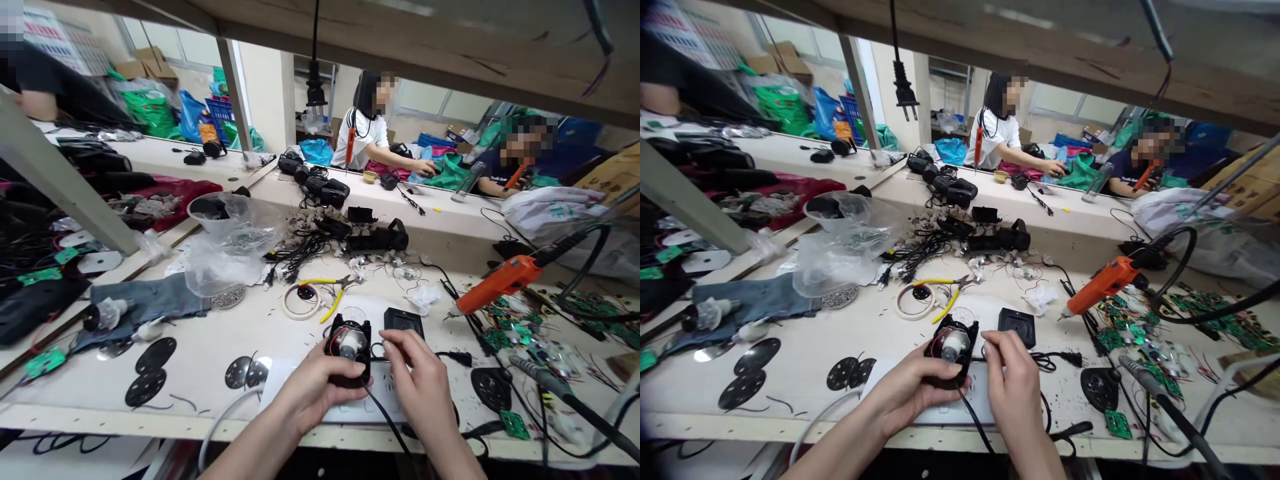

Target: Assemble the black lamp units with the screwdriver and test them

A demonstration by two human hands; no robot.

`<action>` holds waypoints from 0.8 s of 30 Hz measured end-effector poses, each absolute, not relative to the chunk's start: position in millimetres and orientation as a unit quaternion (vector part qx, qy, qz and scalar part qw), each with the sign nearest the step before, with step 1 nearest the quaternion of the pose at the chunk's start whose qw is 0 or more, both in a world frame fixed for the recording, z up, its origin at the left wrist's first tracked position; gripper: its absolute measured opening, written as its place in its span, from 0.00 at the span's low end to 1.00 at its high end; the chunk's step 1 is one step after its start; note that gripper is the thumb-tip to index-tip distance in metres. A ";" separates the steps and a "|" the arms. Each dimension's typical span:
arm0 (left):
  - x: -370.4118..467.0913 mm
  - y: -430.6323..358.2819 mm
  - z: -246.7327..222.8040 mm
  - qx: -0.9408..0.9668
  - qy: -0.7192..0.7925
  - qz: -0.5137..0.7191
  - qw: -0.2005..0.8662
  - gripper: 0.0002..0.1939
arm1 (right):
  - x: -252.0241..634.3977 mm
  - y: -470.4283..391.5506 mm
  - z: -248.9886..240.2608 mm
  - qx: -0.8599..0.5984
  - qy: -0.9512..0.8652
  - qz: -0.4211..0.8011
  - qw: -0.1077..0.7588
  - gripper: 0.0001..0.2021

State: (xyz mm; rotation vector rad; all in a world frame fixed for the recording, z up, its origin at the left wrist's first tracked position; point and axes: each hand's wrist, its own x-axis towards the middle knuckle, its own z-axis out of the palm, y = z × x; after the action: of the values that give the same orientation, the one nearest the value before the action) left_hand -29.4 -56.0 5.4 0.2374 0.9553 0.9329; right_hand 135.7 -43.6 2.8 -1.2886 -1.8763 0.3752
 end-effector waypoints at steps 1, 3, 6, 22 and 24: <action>-28.7 -55.7 6.0 0.114 0.445 0.429 0.778 0.29 | 133.5 -41.1 2.4 -0.502 -0.750 0.149 0.404 0.09; -27.8 -54.8 6.9 0.121 0.450 0.425 0.776 0.29 | 129.0 -37.2 0.7 -0.482 -0.765 0.155 0.398 0.10; -27.3 -53.2 7.3 0.125 0.456 0.420 0.774 0.28 | 124.7 -33.8 -2.6 -0.456 -0.783 0.166 0.389 0.11; -34.0 -49.2 7.9 0.130 0.439 0.389 0.799 0.23 | 125.7 -27.7 -3.3 -0.487 -0.766 0.252 0.335 0.11; -35.7 -48.3 8.2 0.122 0.435 0.385 0.805 0.23 | 127.3 -26.7 -2.3 -0.492 -0.757 0.286 0.321 0.11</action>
State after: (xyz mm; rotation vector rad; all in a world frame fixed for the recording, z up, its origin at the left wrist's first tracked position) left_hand -35.7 -48.3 8.2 0.2615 0.9310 0.8253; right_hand 127.3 -26.7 -2.3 -1.2924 -1.9892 0.7508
